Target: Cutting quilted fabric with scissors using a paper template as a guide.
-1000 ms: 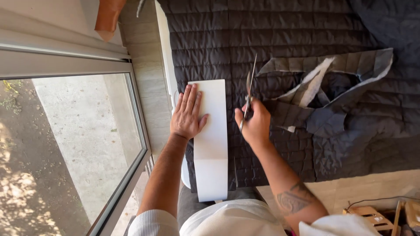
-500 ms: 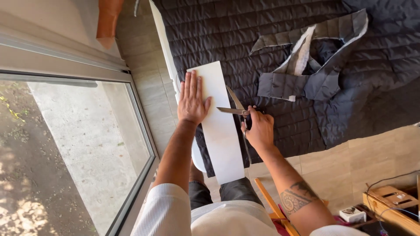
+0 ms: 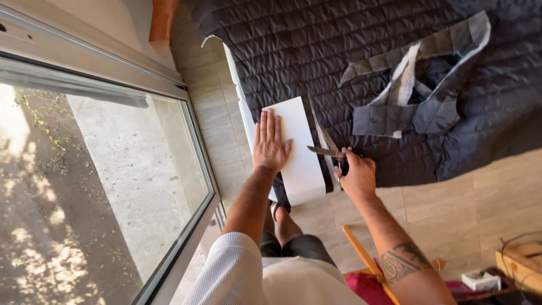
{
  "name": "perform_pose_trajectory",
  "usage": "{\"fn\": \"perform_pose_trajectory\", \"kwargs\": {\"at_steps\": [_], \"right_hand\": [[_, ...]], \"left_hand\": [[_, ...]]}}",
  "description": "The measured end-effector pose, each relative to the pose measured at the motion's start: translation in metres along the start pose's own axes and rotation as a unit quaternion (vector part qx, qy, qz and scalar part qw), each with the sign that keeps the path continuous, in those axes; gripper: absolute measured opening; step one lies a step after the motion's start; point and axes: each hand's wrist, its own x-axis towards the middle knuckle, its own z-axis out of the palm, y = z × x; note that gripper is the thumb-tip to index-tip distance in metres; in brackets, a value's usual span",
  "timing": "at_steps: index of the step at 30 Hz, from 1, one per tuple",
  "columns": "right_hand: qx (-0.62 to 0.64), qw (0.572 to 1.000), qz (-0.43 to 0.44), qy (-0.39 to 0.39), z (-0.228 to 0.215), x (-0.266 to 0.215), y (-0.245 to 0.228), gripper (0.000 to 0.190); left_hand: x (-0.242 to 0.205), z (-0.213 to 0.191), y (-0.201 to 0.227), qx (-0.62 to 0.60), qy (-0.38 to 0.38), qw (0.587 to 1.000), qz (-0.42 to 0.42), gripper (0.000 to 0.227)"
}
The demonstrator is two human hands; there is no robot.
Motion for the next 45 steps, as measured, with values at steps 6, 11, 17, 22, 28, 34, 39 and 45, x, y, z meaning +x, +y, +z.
{"fn": "perform_pose_trajectory", "kwargs": {"at_steps": [6,11,17,22,28,34,39,45], "right_hand": [[0.026,0.998,0.034,-0.044,0.012,-0.013,0.006,0.063],[-0.007,0.998,0.040,-0.048,0.003,-0.003,-0.001,0.054],[0.031,0.994,0.101,0.016,-0.007,-0.003,-0.043,0.045],[0.046,0.973,0.226,-0.030,0.014,-0.006,-0.112,0.045],[0.091,0.909,0.396,-0.093,0.028,0.002,-0.126,0.047],[0.314,0.849,0.417,-0.084,-0.009,0.009,-0.099,0.055],[0.169,0.915,0.345,-0.122,-0.077,0.079,-0.003,0.049],[0.147,0.965,0.218,-0.028,-0.136,0.227,0.101,0.040]], "left_hand": [[-0.012,0.005,0.003,0.021,-0.020,1.000,0.001,0.081],[-0.013,-0.003,0.003,0.011,-0.031,0.999,-0.008,0.080],[0.007,-0.022,-0.019,-0.069,-0.043,0.996,-0.022,0.090],[0.022,-0.037,-0.039,-0.076,-0.083,0.994,-0.018,0.097],[0.041,-0.033,-0.056,-0.036,-0.114,0.992,0.033,0.103],[0.041,-0.057,-0.068,-0.117,-0.111,0.986,0.045,0.091],[0.038,-0.066,-0.085,-0.206,-0.099,0.970,0.086,0.075],[0.034,-0.062,-0.099,-0.204,-0.069,0.969,0.120,0.066]]}}
